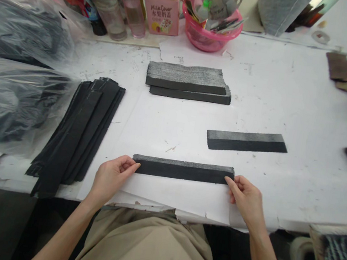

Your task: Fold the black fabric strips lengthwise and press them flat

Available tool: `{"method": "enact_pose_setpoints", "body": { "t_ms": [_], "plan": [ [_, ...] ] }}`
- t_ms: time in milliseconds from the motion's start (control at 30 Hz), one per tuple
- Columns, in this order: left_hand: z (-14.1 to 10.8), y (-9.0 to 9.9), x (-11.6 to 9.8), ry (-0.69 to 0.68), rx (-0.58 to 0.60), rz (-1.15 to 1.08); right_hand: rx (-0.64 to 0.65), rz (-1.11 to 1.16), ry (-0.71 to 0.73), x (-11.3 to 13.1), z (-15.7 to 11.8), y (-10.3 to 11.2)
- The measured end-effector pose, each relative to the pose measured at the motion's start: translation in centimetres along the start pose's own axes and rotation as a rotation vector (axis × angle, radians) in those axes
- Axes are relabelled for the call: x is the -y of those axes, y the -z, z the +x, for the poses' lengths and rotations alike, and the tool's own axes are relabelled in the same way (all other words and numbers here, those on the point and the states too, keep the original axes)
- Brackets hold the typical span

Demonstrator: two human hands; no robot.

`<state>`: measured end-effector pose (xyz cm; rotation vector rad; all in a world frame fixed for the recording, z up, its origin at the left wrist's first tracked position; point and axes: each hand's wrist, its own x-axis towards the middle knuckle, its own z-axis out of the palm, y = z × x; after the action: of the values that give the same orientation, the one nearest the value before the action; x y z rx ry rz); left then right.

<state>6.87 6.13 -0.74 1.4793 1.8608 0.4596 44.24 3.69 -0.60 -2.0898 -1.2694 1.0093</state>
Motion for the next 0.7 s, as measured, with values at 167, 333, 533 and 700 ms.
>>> {"method": "enact_pose_setpoints", "body": {
  "t_ms": [167, 333, 533, 700],
  "plan": [
    [0.0, -0.2, 0.1, 0.007, -0.01, -0.017, 0.0, -0.019, -0.008, -0.4, 0.2, -0.1],
    [0.2, -0.3, 0.2, 0.01, -0.006, -0.032, -0.008, -0.063, -0.009, -0.9, 0.4, -0.1],
    [0.3, -0.4, 0.0, 0.019, -0.015, -0.039, -0.005, -0.098, -0.008, -1.1, 0.6, -0.1],
    [0.3, -0.2, -0.4, 0.027, -0.012, -0.027, -0.014, -0.106, 0.01, -1.0, 0.7, -0.1]
  ]
}}
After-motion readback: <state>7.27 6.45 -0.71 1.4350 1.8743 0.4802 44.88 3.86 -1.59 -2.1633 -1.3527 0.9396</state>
